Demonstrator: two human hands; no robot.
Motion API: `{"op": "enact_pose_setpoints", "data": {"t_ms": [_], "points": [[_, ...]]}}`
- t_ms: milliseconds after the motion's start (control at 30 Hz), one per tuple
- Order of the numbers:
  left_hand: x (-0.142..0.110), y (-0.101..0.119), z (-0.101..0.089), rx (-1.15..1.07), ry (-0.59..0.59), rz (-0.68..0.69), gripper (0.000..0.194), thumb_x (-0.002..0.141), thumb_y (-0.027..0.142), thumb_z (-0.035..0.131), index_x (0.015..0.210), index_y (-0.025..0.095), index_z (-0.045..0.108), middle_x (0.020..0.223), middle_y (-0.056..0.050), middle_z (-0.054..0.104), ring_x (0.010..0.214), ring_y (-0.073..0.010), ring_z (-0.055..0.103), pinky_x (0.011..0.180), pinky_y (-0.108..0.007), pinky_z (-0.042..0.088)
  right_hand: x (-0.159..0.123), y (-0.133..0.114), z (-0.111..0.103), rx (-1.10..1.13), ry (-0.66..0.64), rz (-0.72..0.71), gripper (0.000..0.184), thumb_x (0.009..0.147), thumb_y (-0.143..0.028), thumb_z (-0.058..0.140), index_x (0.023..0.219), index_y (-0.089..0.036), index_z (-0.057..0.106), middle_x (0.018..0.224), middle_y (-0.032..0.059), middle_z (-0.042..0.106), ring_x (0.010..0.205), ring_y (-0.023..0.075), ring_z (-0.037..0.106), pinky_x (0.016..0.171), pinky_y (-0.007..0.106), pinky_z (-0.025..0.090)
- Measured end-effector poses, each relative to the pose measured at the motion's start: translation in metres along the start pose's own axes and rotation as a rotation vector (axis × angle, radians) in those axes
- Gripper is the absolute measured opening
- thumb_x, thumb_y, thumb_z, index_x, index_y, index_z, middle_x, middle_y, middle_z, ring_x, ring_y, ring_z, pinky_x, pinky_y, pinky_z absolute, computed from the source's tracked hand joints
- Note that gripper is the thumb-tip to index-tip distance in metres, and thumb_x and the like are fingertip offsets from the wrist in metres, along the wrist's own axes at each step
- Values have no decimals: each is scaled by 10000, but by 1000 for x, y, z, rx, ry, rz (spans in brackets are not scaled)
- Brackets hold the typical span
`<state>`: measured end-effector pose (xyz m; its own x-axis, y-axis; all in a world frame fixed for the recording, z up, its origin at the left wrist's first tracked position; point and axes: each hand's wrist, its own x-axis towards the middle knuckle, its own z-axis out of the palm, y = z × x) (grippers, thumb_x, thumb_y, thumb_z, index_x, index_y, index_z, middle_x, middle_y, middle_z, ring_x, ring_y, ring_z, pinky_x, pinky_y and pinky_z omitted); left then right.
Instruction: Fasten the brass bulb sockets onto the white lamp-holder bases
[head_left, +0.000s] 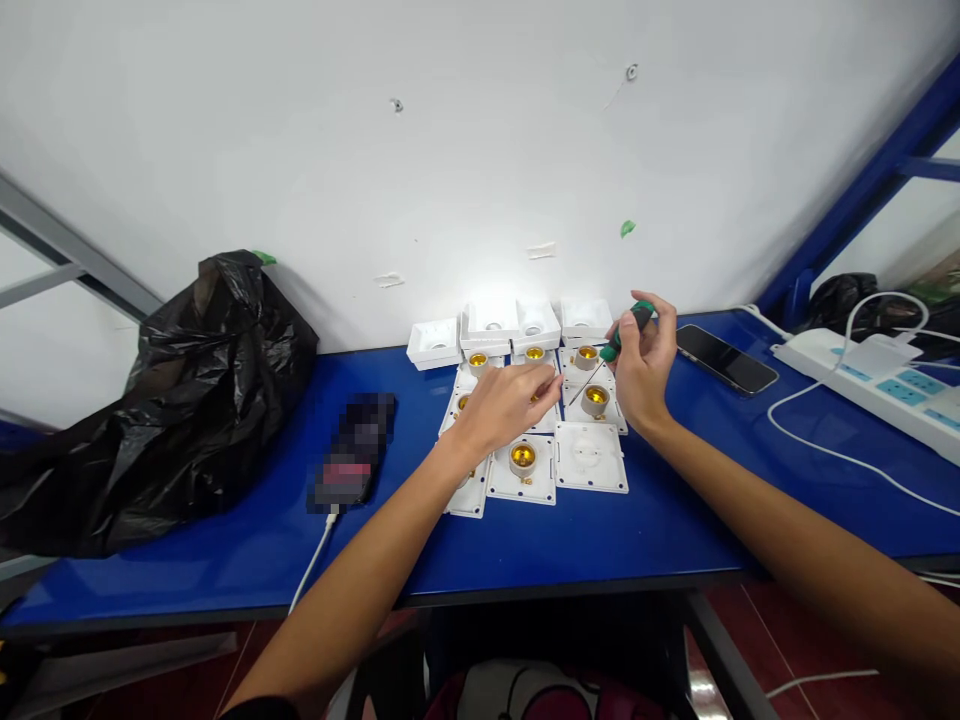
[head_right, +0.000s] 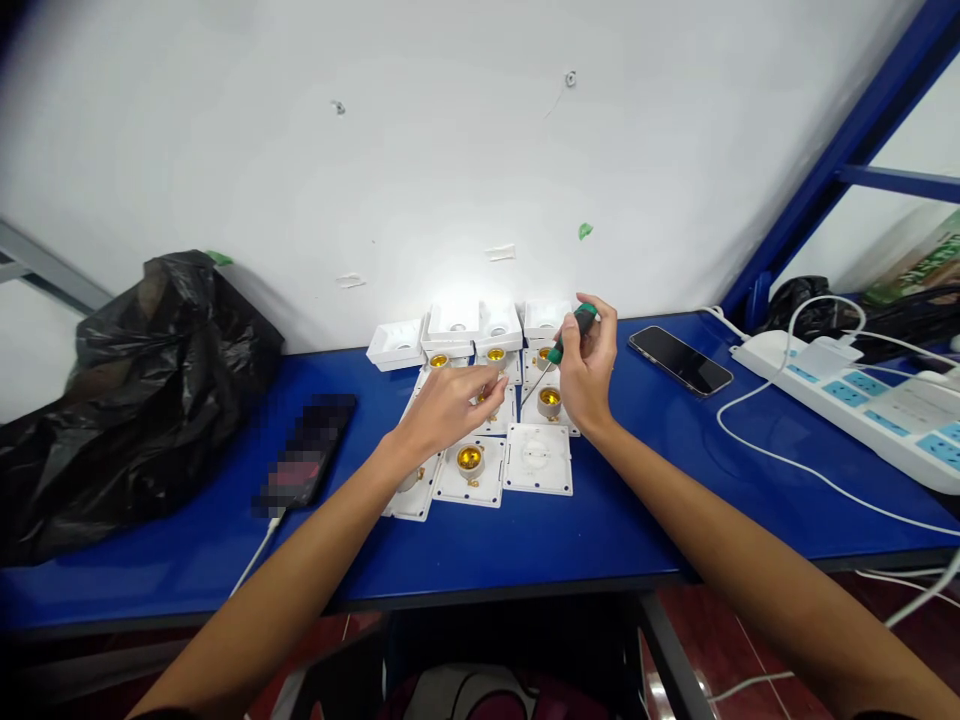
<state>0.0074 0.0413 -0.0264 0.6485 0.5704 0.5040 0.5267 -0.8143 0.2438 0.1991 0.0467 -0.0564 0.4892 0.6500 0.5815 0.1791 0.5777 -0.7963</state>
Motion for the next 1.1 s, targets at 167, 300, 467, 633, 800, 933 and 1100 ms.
{"op": "enact_pose_setpoints", "data": {"t_ms": [167, 300, 467, 633, 800, 933, 1100], "points": [[-6, 1, 10, -10, 71, -24, 357, 1022, 256, 451, 683, 191, 539, 589, 47, 558, 501, -83, 444, 509, -264, 306, -4, -1, 1, 31, 0, 23, 297, 969, -426, 585, 1228, -302, 508, 759, -17, 545, 592, 130, 532, 475, 246, 465], [-8, -1, 12, -4, 116, -7, 384, 1008, 233, 467, 630, 188, 521, 552, 54, 540, 476, -75, 433, 497, -256, 309, -14, -7, 7, 40, -50, 3, 273, 982, -365, 571, 1237, -304, 497, 749, -24, 551, 565, 121, 525, 476, 249, 468], [-10, -3, 13, 4, 177, 28, 418, 1010, 278, 472, 604, 189, 519, 530, 53, 532, 465, -75, 439, 486, -255, 314, -22, -13, 11, 77, -52, -36, 256, 970, -347, 600, 1202, -285, 514, 746, -21, 546, 596, 121, 537, 478, 238, 483], [-9, -3, 14, 22, 246, 61, 421, 1001, 292, 478, 593, 194, 512, 518, 52, 523, 458, -77, 435, 477, -252, 325, -23, -8, 8, 42, -74, -146, 283, 976, -333, 593, 1244, -290, 514, 767, -14, 545, 607, 129, 545, 504, 264, 502], [-9, -2, 14, 46, 314, 100, 399, 991, 260, 481, 597, 201, 500, 513, 52, 520, 457, -75, 434, 471, -243, 337, -31, -3, 7, -15, -117, -277, 350, 944, -334, 638, 1276, -295, 537, 1014, 42, 581, 733, 153, 609, 612, 334, 565], [-10, -1, 13, 67, 373, 129, 382, 976, 232, 506, 596, 205, 480, 514, 59, 512, 451, -72, 430, 460, -244, 338, -36, -5, 8, -12, -171, -371, 390, 941, -305, 642, 1311, -314, 519, 1003, 31, 591, 755, 161, 633, 612, 330, 578], [-10, -2, 13, 91, 432, 174, 364, 958, 212, 525, 599, 209, 467, 503, 66, 500, 439, -72, 411, 441, -250, 310, -41, -10, 8, 12, -182, -483, 447, 916, -248, 674, 1333, -322, 531, 1084, 30, 599, 762, 144, 644, 629, 316, 584]]}}
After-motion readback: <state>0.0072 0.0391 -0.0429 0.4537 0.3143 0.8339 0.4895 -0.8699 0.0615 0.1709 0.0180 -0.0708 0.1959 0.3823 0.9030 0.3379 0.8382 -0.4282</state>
